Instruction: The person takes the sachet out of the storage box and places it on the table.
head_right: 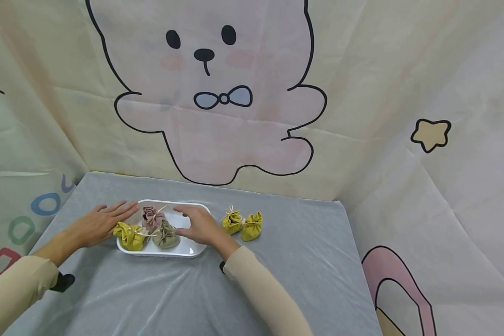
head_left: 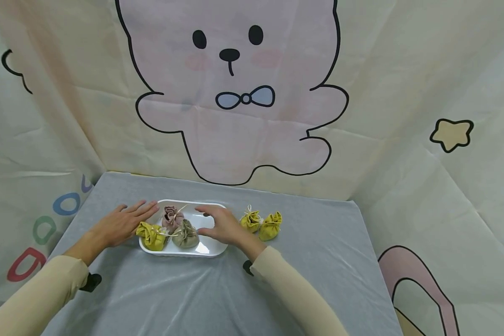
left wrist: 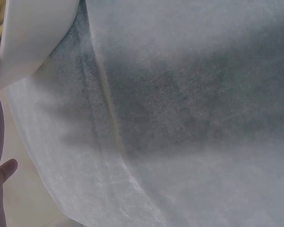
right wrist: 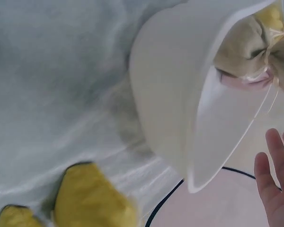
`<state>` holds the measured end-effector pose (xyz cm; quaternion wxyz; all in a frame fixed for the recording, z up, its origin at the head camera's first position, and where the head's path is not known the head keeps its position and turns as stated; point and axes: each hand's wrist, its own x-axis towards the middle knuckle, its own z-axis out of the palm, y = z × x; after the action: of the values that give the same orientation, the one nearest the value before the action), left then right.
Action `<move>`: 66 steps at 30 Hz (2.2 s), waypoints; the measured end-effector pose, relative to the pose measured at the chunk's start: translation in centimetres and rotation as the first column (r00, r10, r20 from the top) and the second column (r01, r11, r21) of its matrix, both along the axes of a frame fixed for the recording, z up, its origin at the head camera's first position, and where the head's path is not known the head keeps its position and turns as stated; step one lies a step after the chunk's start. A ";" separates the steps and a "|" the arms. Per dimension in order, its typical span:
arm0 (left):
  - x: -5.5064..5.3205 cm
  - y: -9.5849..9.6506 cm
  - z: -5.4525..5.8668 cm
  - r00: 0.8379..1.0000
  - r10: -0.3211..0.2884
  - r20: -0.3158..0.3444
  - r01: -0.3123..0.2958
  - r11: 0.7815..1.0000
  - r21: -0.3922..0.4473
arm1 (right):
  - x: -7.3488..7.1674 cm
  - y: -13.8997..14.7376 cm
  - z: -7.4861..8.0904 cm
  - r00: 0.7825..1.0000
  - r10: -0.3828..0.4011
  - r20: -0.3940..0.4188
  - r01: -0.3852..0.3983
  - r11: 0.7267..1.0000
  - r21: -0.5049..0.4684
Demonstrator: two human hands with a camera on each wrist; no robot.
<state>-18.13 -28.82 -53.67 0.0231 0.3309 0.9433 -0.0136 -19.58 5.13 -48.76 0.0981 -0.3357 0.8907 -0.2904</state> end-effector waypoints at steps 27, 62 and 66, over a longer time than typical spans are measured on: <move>0.2 0.3 -0.3 1.000 0.022 0.012 -0.023 0.998 0.058 | 0.4 -4.3 -0.9 0.998 0.062 0.032 -0.065 0.989 0.134; 0.2 0.3 -0.6 0.999 0.041 0.022 -0.042 0.998 0.048 | 0.6 -4.6 -2.1 0.999 0.032 0.029 -0.036 0.988 0.151; 0.2 0.2 -0.7 0.999 0.033 0.014 -0.033 0.998 0.051 | 0.6 -4.6 -2.2 0.999 0.033 0.025 -0.036 0.990 0.135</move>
<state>-17.94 -28.61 -54.37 0.0210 0.3158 0.9485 0.0130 -18.99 0.53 -50.96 0.1358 -0.3404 0.9012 -0.2312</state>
